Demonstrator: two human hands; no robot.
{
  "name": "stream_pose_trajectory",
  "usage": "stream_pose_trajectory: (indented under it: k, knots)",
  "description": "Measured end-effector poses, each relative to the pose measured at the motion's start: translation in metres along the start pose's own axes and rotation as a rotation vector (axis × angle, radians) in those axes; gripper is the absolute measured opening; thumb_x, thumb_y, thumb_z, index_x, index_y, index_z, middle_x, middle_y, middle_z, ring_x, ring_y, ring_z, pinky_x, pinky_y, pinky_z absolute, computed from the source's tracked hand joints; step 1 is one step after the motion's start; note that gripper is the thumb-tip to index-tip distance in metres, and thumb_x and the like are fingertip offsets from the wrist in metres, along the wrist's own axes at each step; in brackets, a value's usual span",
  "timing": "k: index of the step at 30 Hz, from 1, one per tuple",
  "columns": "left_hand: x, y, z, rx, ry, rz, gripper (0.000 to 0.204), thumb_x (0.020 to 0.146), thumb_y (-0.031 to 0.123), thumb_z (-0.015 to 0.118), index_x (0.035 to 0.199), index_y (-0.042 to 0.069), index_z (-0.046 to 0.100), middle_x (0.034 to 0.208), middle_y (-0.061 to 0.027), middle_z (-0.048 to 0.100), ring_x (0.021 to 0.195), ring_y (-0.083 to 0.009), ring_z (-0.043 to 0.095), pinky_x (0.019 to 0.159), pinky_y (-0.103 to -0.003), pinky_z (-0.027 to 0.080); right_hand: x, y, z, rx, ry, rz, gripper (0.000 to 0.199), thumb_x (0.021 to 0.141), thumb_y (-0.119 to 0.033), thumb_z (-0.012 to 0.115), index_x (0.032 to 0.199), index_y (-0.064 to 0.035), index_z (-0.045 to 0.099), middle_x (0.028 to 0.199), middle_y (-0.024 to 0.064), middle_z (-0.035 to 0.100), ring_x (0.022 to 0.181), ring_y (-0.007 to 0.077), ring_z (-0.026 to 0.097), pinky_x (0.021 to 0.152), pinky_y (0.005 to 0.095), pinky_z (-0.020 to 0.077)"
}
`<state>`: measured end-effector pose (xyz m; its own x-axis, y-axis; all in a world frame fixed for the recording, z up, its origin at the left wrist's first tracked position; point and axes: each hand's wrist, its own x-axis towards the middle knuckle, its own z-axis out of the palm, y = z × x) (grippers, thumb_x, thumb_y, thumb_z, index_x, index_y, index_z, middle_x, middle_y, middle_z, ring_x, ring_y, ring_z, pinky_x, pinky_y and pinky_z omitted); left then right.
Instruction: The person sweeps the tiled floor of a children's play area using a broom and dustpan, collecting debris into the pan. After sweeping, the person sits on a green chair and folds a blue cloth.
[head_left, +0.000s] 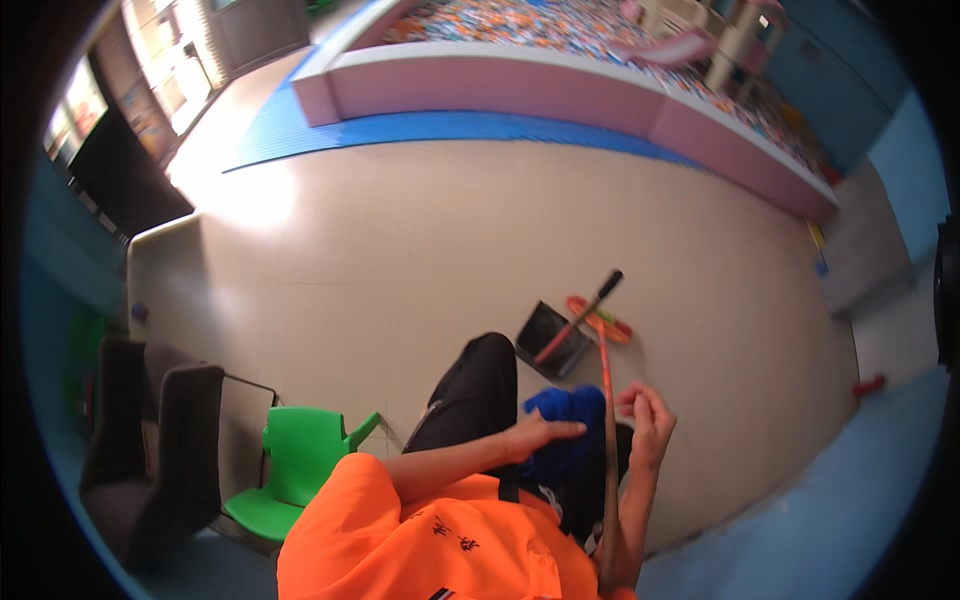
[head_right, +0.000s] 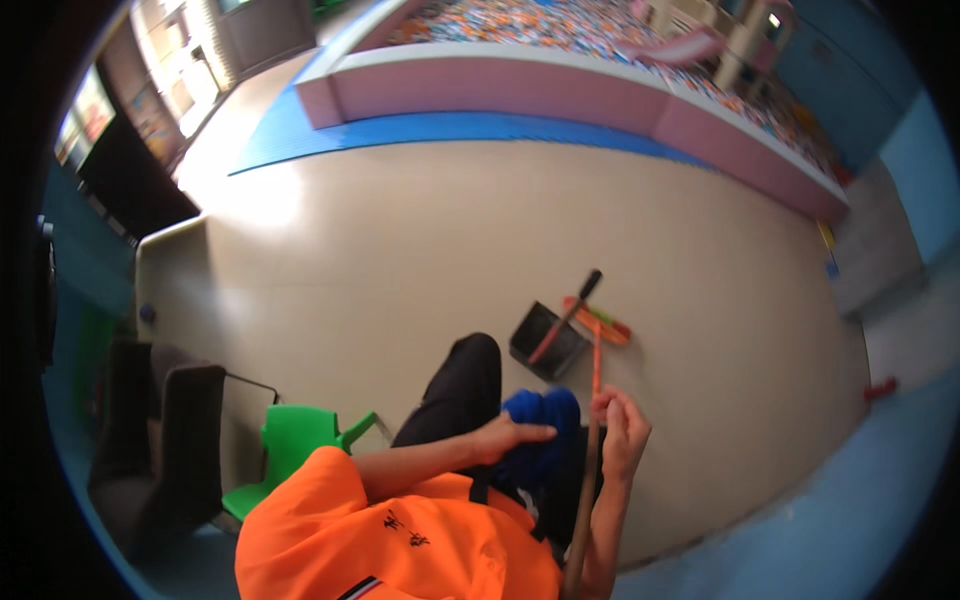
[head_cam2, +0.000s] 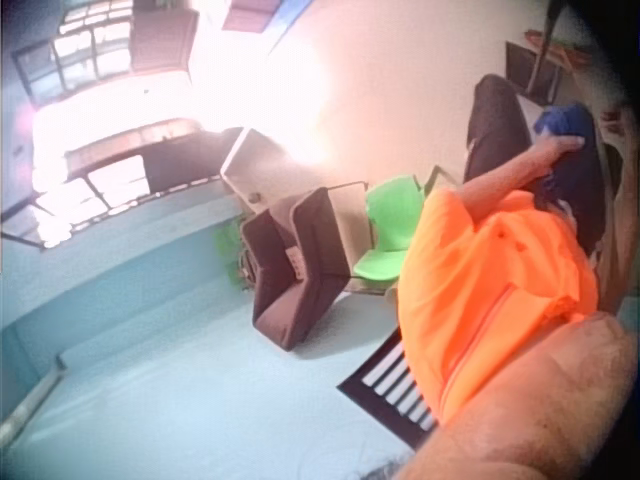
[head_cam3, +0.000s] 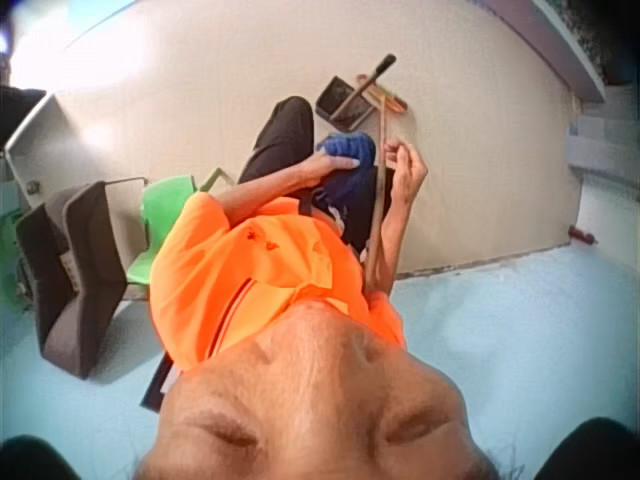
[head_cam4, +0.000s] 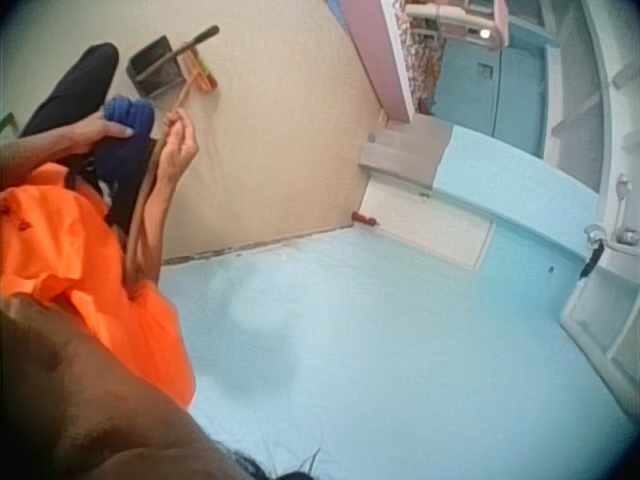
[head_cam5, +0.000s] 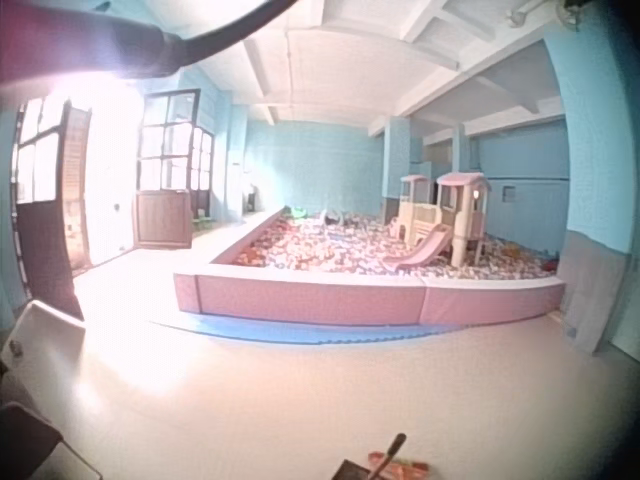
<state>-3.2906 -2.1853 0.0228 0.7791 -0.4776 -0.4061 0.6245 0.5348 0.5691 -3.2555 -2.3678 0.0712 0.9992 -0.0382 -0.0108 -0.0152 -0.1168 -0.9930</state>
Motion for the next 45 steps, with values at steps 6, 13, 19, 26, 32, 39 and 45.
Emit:
stream_pose_trajectory:
  k: [6, 13, 19, 26, 32, 39, 45]
  knots:
    - [0.021, 0.024, 0.008, 0.028, 0.145, 0.185, 0.047, 0.077, 0.006, 0.068, 0.119, 0.001, 0.048, 0.108, -0.0080, 0.058, 0.098, -0.0192, 0.057, 0.086, -0.034, 0.047, -0.024, 0.095, -0.068, -0.562, 0.188, 0.105, 0.024, 0.087, 0.000, 0.044, 0.099, -0.0003, 0.065, 0.078, 0.0107, 0.066, 0.071, 0.0158, 0.063, 0.067, 0.0271, 0.0501]
    - [0.093, 0.065, -0.029, 0.244, 0.232, 0.371, 0.033, 0.077, 0.006, 0.067, 0.107, 0.004, 0.053, 0.101, -0.0073, 0.058, 0.095, -0.0184, 0.055, 0.082, -0.032, 0.046, -0.048, 0.098, -0.063, -0.009, -0.106, 0.258, 0.029, 0.087, 0.006, 0.043, 0.109, -0.0002, 0.062, 0.125, 0.0131, 0.050, 0.093, 0.0224, 0.063, 0.077, 0.0288, 0.0528]
    - [0.175, 0.106, -0.044, 0.556, 0.334, 0.426, 0.035, 0.072, 0.007, 0.072, 0.102, 0.000, 0.055, 0.090, -0.0112, 0.060, 0.080, -0.0218, 0.061, 0.068, -0.032, 0.052, -0.070, 0.096, -0.063, 0.014, -0.232, -0.019, 0.027, 0.080, 0.001, 0.064, 0.106, -0.0055, 0.062, 0.142, 0.0112, 0.033, 0.101, 0.0175, 0.057, 0.082, 0.0280, 0.0485]
    - [0.211, 0.131, -0.022, 0.946, 0.095, 0.288, 0.034, 0.070, 0.025, 0.076, 0.093, 0.004, 0.063, 0.085, -0.0074, 0.064, 0.080, -0.0202, 0.061, 0.073, -0.033, 0.048, -0.014, 0.030, -0.086, 0.172, 0.232, -0.048, 0.012, 0.089, -0.013, 0.058, 0.097, -0.0049, 0.061, 0.084, 0.0030, 0.059, 0.079, 0.0087, 0.055, 0.068, 0.0242, 0.0443]
    - [0.199, 0.087, 0.004, 1.134, 0.191, 0.547, 0.035, 0.073, 0.033, 0.073, 0.088, 0.003, 0.064, 0.075, -0.0097, 0.065, 0.071, -0.0191, 0.062, 0.066, -0.033, 0.047, 0.073, -0.034, -0.081, 0.056, 0.271, -0.085, 0.019, 0.084, -0.020, 0.064, 0.081, -0.0014, 0.063, 0.062, 0.0017, 0.057, 0.054, 0.0101, 0.058, 0.049, 0.0245, 0.0451]
    - [0.192, 0.069, -0.011, 1.170, 0.369, 0.280, 0.043, 0.070, 0.039, 0.077, 0.088, 0.001, 0.068, 0.074, -0.0056, 0.065, 0.067, -0.0124, 0.058, 0.062, -0.033, 0.047, 0.128, 0.027, -0.031, 0.028, 0.145, 0.063, 0.028, 0.085, -0.028, 0.062, 0.100, -0.0045, 0.061, 0.072, 0.0025, 0.064, 0.055, 0.0066, 0.059, 0.045, 0.0180, 0.0422]
    - [0.188, 0.054, -0.022, 1.135, 0.458, 0.361, 0.049, 0.065, 0.047, 0.075, 0.081, 0.001, 0.069, 0.071, -0.0136, 0.067, 0.072, -0.0256, 0.067, 0.066, -0.035, 0.052, 0.147, 0.032, 0.007, -0.043, 0.016, 0.130, 0.028, 0.090, -0.026, 0.055, 0.112, -0.0076, 0.056, 0.079, 0.0060, 0.064, 0.057, 0.0130, 0.063, 0.044, 0.0191, 0.0433]
